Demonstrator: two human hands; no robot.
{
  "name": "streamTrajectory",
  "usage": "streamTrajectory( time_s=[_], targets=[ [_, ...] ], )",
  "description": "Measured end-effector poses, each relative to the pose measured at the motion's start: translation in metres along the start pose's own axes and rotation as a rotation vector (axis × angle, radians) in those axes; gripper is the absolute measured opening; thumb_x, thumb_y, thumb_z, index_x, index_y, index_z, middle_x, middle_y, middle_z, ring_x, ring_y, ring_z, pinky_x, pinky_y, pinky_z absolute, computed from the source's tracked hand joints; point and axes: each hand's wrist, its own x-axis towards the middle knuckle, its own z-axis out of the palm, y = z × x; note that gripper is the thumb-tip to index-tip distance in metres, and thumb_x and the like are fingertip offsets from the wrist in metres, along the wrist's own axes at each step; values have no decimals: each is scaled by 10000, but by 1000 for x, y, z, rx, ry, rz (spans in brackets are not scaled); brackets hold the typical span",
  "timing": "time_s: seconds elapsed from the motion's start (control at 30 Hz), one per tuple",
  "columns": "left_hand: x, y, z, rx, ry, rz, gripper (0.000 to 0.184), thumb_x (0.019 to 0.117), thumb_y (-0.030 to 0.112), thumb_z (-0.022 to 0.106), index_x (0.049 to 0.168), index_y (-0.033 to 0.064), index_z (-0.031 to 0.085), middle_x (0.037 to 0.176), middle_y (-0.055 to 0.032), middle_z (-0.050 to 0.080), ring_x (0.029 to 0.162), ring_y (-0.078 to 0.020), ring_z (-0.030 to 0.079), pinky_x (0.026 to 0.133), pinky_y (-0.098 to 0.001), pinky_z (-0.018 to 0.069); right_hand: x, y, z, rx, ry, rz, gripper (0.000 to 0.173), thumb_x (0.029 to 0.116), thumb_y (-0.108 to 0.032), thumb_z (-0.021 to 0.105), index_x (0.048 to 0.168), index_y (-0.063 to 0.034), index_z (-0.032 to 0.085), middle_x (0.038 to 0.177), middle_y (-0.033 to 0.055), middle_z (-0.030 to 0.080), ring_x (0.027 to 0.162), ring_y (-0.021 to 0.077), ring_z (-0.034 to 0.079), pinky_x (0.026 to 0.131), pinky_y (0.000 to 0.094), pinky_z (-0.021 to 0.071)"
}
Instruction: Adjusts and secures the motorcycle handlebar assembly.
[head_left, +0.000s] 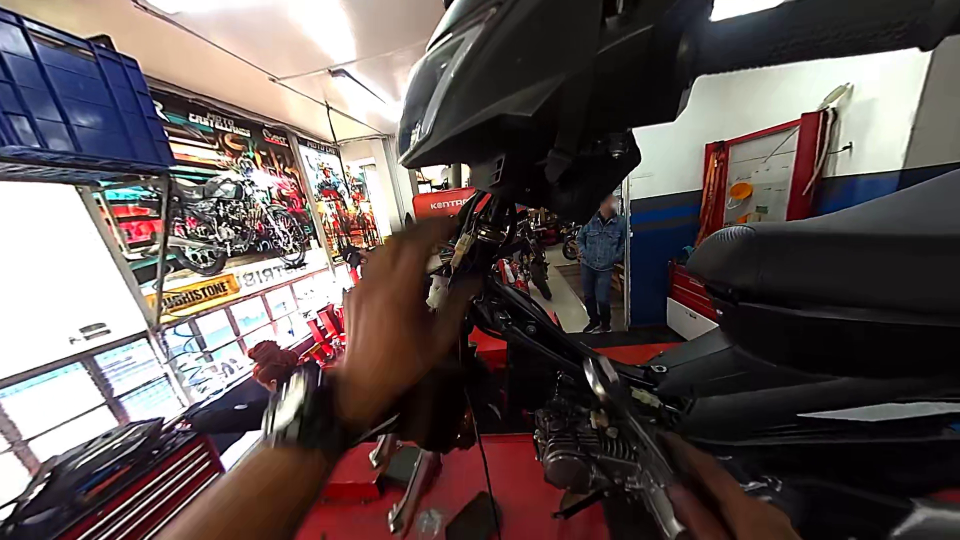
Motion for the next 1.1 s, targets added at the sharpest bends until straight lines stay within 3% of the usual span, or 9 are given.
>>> streamTrajectory(
  time_s=[0.07,0.13,0.2,0.37,0.43,0.6,0.7,0.83,1.1],
  targets=[
    [62,-40,14,47,44,20,967,784,385,855,1551,62,362,1589,-282,317,1383,-434,453,1046,-584,478,36,-9,1,-147,103,-87,460,1060,-285,495,1458,-61,548,984,121,728,778,235,699,709,484,595],
    [93,-86,37,37,105,67,1159,716,409,903,1607,57,249,1676,-274,114,1475,-436,333,1118,-550,430,71,-9,10,-249,229,-146,486,1060,-433,412,1411,-161,608,870,23,711,698,162,670,630,429,585],
    [99,-126,61,-73,180,63,1150,746,435,888,1597,8,244,1667,-274,146,1503,-373,314,1174,-473,405,95,-14,11,-277,262,-151,512,1059,-483,382,1421,-199,605,862,0,705,712,147,665,653,418,580],
    [102,-182,103,-356,138,-36,1113,807,487,835,1604,36,204,1611,-197,345,1345,-250,550,980,-420,585,115,-21,11,-287,242,-162,469,1067,-397,426,1439,-164,590,976,51,737,761,204,698,685,472,596],
    [110,-183,110,-452,107,-29,1116,797,427,854,1608,41,192,1549,-199,426,1279,-231,607,971,-413,600,113,-27,12,-297,187,-136,464,1075,-358,440,1474,-150,555,1133,77,738,894,236,726,769,499,599],
    [134,-184,109,-315,207,88,1063,771,467,865,1573,35,317,1474,-177,534,1354,-205,539,1150,-390,441,115,-39,27,-323,180,-58,463,1090,-332,446,1491,-116,530,1261,109,704,1049,264,716,868,508,583],
    [135,-163,108,-155,381,299,1037,791,443,861,1556,-11,328,1555,-268,417,1433,-346,447,1179,-462,395,130,-39,40,-364,245,-51,471,1093,-386,418,1483,-157,547,1205,83,722,980,235,723,810,493,594],
    [142,-134,99,80,373,258,1034,765,523,841,1583,110,361,1598,-200,397,1400,-362,480,1073,-505,462,164,-34,60,-516,382,-132,507,1084,-493,330,1370,-208,637,880,-33,718,726,136,684,633,409,582],
    [140,-131,100,94,350,188,1054,780,494,828,1598,75,311,1605,-182,394,1428,-338,454,1088,-501,446,199,-83,51,-994,333,-213,432,991,-217,572,1421,-182,584,785,55,638,573,246,619,472,401,489]
  ],
)
